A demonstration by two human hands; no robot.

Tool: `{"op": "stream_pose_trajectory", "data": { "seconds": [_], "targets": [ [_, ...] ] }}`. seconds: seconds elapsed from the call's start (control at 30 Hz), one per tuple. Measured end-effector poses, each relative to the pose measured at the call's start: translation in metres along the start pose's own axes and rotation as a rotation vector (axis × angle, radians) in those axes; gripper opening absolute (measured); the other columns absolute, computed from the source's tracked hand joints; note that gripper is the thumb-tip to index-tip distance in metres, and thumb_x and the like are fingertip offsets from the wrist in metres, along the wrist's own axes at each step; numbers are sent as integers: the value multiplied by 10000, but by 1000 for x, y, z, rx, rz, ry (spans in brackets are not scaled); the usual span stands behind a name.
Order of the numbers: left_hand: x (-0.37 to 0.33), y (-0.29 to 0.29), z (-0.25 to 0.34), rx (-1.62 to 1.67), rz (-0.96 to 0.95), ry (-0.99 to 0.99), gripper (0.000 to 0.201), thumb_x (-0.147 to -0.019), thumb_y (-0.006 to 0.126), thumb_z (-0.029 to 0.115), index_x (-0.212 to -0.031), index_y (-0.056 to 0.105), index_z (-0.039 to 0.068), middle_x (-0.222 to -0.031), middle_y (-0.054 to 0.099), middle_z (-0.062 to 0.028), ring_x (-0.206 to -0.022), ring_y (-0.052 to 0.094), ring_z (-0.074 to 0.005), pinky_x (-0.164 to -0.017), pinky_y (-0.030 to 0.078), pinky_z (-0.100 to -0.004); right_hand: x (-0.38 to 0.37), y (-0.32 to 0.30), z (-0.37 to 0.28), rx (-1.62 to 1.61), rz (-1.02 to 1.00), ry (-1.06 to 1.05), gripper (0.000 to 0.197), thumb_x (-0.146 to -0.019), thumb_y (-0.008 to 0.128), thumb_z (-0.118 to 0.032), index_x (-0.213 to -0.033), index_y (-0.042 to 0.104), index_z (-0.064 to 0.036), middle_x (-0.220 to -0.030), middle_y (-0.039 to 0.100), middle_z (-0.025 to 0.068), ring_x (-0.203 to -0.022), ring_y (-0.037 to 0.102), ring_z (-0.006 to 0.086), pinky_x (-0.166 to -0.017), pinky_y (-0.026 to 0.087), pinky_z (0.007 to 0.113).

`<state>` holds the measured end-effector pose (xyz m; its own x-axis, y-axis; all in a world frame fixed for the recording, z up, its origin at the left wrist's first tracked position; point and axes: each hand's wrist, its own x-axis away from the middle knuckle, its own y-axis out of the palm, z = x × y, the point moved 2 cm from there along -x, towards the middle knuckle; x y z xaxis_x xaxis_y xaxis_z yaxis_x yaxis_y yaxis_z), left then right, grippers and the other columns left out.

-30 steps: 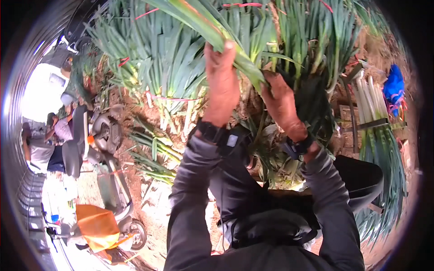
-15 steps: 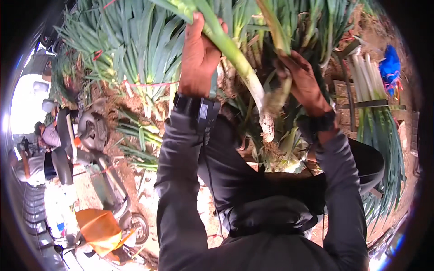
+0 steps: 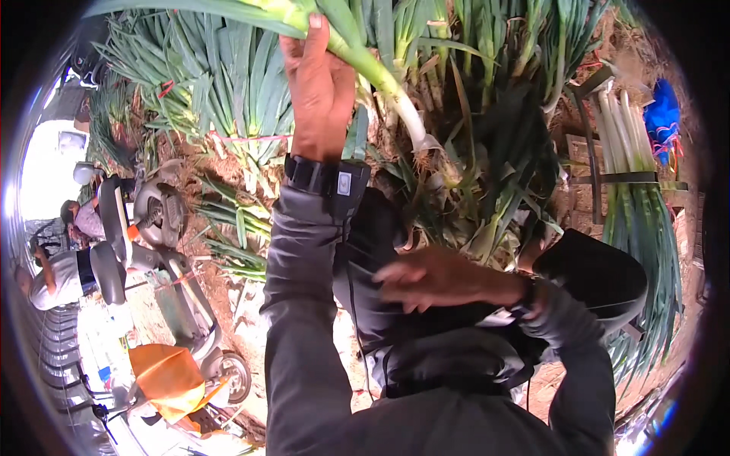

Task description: The person cuts a red tie from a bundle of leeks, then peels the outer layers from individual leeks by hand. After cleaning each leek, they place it onto a metal rack and reach for another from the pile.

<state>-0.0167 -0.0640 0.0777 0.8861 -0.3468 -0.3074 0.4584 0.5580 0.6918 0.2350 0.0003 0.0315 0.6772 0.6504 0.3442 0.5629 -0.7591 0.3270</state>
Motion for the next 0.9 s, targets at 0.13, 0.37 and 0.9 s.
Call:
{"op": "stream_pose_trajectory", "data": {
  "seconds": [0.13, 0.37, 0.9],
  "targets": [
    [-3, -1, -13, -149, -45, 36, 333, -982, 660, 191, -1281, 513, 192, -1208, 601, 7, -1062, 598, -209, -906, 541, -507, -46, 52, 33, -50, -391, 32, 440, -1019, 571, -420, -1112, 677, -2, -880, 696, 103, -768, 712, 154, -649, 589, 293],
    [9, -1, -26, -43, 33, -2, 299, -942, 699, 105, -1208, 564, 127, -1142, 653, 0, -1042, 627, -160, -909, 522, -375, -79, 115, 57, -290, -609, 15, 288, -1030, 572, -235, -1182, 603, 8, -943, 735, 113, -799, 708, 169, -732, 604, 323],
    [19, -6, -34, -98, 114, -103, 301, -1005, 622, 192, -1280, 507, 153, -1266, 619, -49, -1079, 605, -167, -885, 519, -348, -34, 37, -23, -384, -274, 6, 353, -1051, 545, -286, -939, 642, 35, -744, 690, 90, -656, 703, 149, -607, 583, 289]
  ]
}}
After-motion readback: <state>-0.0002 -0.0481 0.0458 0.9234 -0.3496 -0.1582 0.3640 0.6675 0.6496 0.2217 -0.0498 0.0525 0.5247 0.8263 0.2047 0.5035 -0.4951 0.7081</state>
